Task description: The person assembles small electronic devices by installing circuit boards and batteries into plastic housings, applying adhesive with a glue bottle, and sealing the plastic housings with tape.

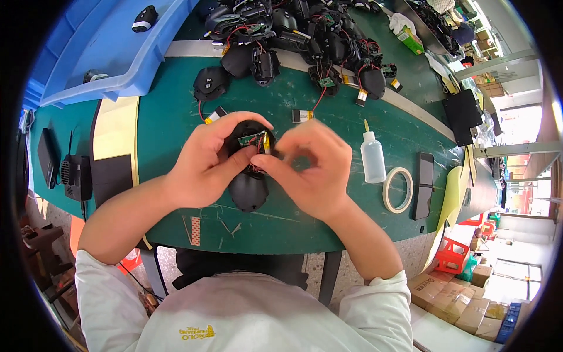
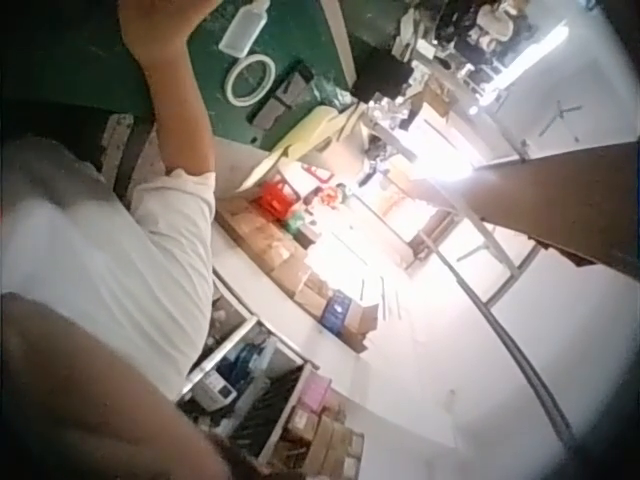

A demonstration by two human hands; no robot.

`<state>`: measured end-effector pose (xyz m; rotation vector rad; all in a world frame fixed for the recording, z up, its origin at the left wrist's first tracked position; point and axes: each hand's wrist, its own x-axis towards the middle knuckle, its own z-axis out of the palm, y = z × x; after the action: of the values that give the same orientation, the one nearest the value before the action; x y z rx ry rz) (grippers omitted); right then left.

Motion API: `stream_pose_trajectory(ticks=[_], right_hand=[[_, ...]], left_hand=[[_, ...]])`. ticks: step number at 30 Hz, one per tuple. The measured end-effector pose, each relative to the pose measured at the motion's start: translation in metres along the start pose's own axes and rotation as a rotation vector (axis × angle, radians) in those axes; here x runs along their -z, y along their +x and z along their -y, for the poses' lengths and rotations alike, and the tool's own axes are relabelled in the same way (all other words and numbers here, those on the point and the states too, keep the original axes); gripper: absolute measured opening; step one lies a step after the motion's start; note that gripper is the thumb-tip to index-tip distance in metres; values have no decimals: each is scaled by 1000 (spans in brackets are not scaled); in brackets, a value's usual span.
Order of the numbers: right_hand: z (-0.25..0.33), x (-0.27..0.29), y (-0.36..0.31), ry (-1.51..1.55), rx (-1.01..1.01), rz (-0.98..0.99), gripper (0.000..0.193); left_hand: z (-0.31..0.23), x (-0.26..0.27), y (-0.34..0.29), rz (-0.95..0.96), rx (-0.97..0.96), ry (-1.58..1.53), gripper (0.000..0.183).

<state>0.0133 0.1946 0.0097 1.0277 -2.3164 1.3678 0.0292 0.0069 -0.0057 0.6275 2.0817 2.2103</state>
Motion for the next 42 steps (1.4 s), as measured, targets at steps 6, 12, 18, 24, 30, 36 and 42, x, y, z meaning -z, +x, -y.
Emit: stream_pose_trajectory(ticks=[6,12,18,24,30,36,42], right_hand=[[6,6,-1,774,-502,170,43],[1,7,-1,791,-553,202,43],[0,3,2,750,-756,95,43],[-3,-2,-1,717,-725,53,38],[-1,-9,-5,403,-496,-82,31],[-2,-9,-1,-36,-196,-77,19],[9,-6,0,-488,174,-125,19]], left_hand=[[-3,12,0,197,32,-147,32],[-7,5,2,145,85,-180,25],[-3,7,5,51,302,-497,27],[4,9,2,76,320,-579,31],[6,4,2,52,205,-430,27],[13,0,0,-44,15,-91,30],[9,-5,0,-157,-315,362,31]])
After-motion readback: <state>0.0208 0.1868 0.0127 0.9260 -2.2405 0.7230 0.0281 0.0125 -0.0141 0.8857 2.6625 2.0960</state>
